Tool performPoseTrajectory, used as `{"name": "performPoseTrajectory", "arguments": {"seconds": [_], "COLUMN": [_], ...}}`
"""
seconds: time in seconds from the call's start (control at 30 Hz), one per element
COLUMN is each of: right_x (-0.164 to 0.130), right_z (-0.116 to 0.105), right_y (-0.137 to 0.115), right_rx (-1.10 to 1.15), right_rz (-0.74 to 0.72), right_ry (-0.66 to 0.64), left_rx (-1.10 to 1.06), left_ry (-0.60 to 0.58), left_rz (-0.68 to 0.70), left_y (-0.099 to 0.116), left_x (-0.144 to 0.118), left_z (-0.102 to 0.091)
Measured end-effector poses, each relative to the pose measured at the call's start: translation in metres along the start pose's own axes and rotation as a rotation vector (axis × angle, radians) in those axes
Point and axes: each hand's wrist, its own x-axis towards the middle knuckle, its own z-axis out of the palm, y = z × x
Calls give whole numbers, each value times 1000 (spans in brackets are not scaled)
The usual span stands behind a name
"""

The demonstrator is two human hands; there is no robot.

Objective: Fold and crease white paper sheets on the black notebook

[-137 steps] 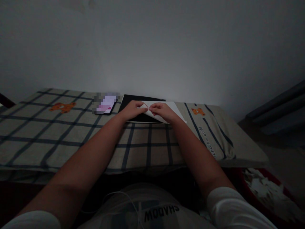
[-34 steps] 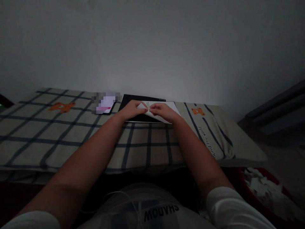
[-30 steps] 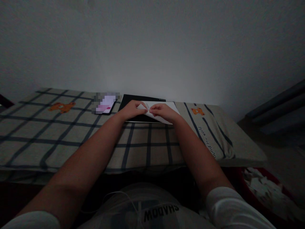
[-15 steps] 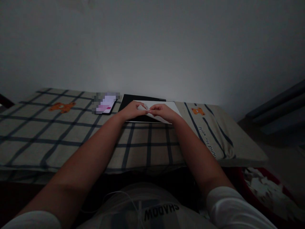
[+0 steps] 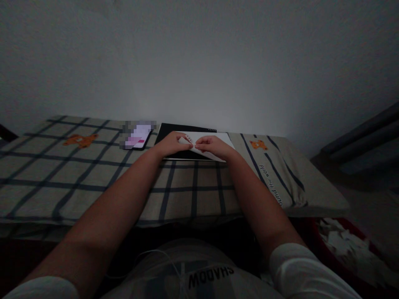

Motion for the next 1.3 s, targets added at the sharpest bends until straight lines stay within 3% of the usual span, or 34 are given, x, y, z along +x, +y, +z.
{"name": "performPoseTrajectory", "arguments": {"seconds": [0.5,0.67,0.87,1.3], "right_x": [2,1,0,0], "right_z": [3,1,-1,3], "right_y": [-4,-1,-1,-7], "right_rx": [-85,-29,-33,-25], "right_rz": [-64,-27,-12,0], "right_ry": [-33,17,-2,5], "left_rx": [39,65,21,80], "left_ry": [36,68,6,3], "left_rz": [64,16,51,101], "left_y": [2,-2,-5,-1], "left_x": [1,2,2,2], "left_z": [0,0,0,-2]}}
